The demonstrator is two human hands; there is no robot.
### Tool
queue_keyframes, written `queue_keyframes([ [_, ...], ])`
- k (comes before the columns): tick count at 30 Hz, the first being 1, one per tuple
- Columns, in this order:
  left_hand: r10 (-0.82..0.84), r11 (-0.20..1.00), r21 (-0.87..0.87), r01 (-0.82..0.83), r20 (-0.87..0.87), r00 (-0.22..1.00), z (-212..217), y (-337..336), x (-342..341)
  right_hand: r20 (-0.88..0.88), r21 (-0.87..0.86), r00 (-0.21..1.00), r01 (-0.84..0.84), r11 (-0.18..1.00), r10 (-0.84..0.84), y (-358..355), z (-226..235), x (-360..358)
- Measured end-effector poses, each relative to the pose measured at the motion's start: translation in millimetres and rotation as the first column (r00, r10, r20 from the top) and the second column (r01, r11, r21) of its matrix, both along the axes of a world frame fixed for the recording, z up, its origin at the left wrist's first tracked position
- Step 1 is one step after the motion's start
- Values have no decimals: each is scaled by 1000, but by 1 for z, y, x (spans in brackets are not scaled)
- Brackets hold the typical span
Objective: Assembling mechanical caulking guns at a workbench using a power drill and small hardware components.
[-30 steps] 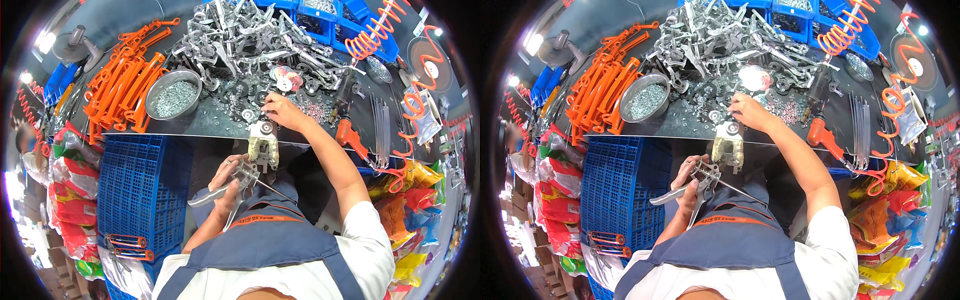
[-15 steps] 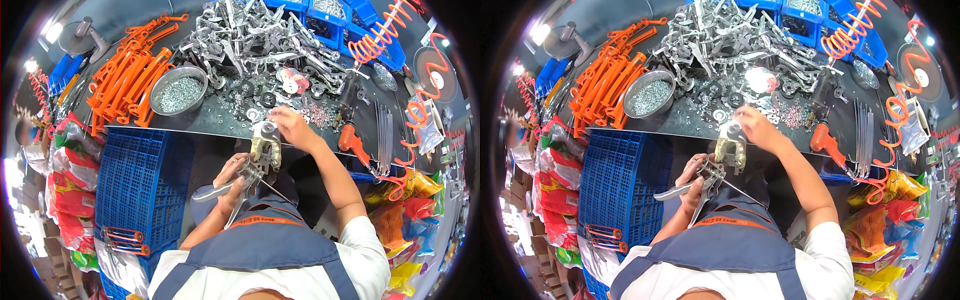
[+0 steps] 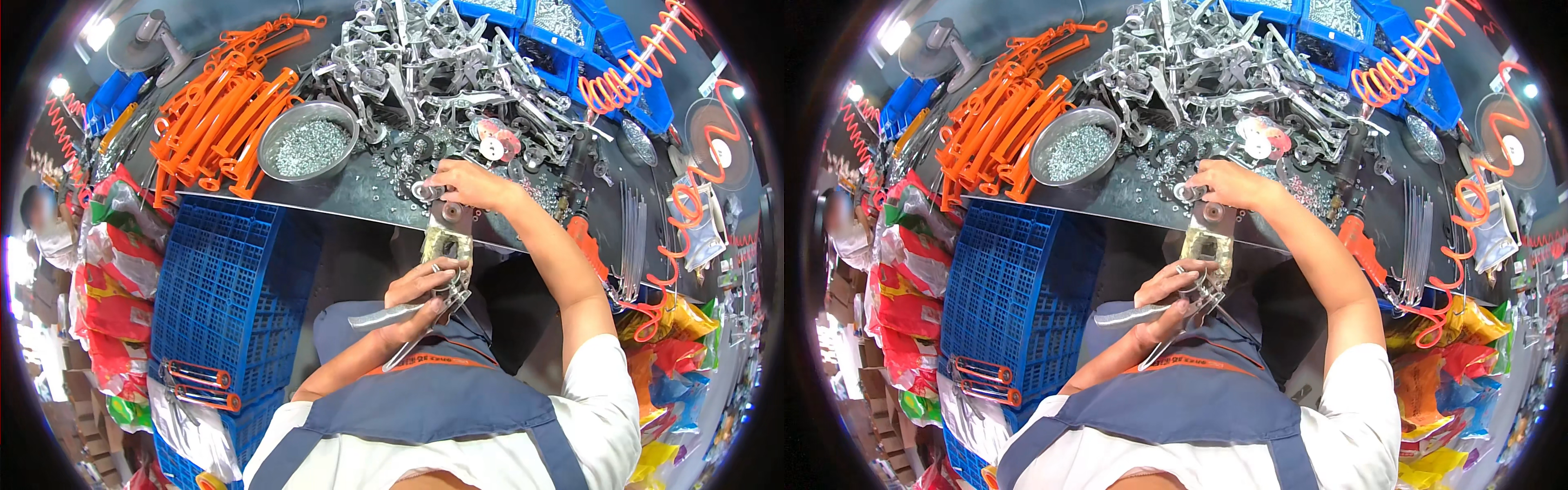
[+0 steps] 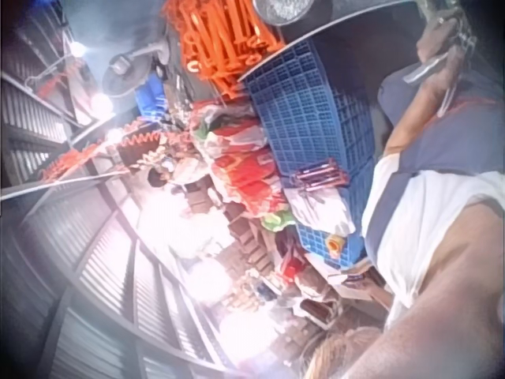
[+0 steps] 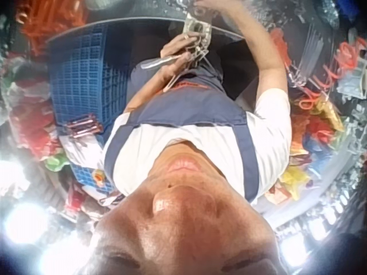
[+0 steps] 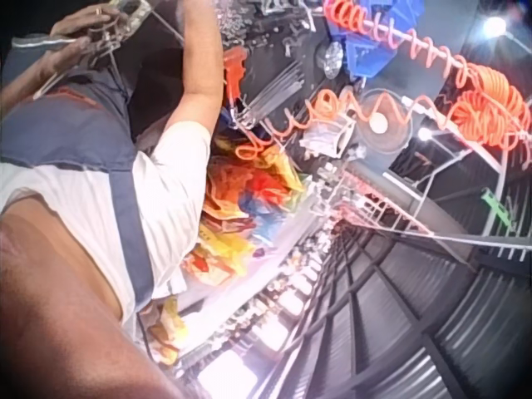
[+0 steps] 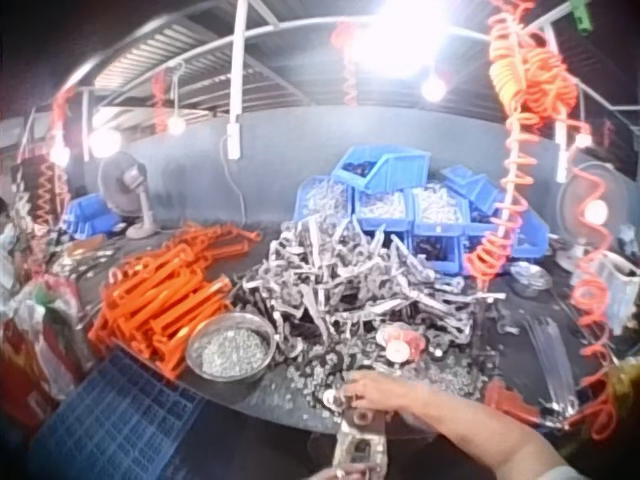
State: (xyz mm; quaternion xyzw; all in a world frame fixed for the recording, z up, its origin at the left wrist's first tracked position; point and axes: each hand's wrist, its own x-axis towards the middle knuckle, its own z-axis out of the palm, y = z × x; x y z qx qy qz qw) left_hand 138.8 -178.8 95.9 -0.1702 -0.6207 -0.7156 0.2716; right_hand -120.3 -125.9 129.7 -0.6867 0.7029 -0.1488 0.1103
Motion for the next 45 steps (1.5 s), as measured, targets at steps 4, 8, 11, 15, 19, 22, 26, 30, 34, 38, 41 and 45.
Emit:
queue_keyframes([
  [4,39,999,-34,-41,-56,998,-3,-1,-5,-13,-48,1000,-28,998,27,-6,-2,3],
  [8,65,998,-17,-66,-50,997,-6,-1,-6,-16,-241,999,-35,970,32,-11,-16,4],
  [11,49,997,57,-53,75,996,-2,0,1,115,-326,993,49,944,-12,-9,-28,3],
  [15,97,994,54,-98,21,995,-7,0,-1,515,-138,822,361,922,-244,0,-33,0],
  [19,122,992,17,-122,-21,992,-9,-1,-6,528,-103,771,475,874,-357,5,-30,1],
  [22,127,991,33,-126,-14,992,-12,0,-7,571,-156,728,549,821,-379,0,-29,3],
  [26,134,991,5,-134,-9,991,-11,-1,-6,524,-136,729,582,802,-440,-13,-31,1],
  [30,140,990,10,-140,4,990,-11,-1,-5,280,-397,871,488,777,-404,-28,-38,-4],
  [34,125,992,28,-125,18,992,-14,-1,-5,301,-393,857,512,764,-419,-30,-35,-4],
  [38,103,991,78,-107,59,993,-8,0,0,477,-381,756,637,670,-448,4,-18,10],
  [41,100,990,93,-106,68,993,-8,0,-3,448,-369,782,602,708,-432,42,0,43],
  [45,69,996,53,-70,30,997,-6,5,-13,-38,-552,950,237,799,-308,58,-22,58],
])
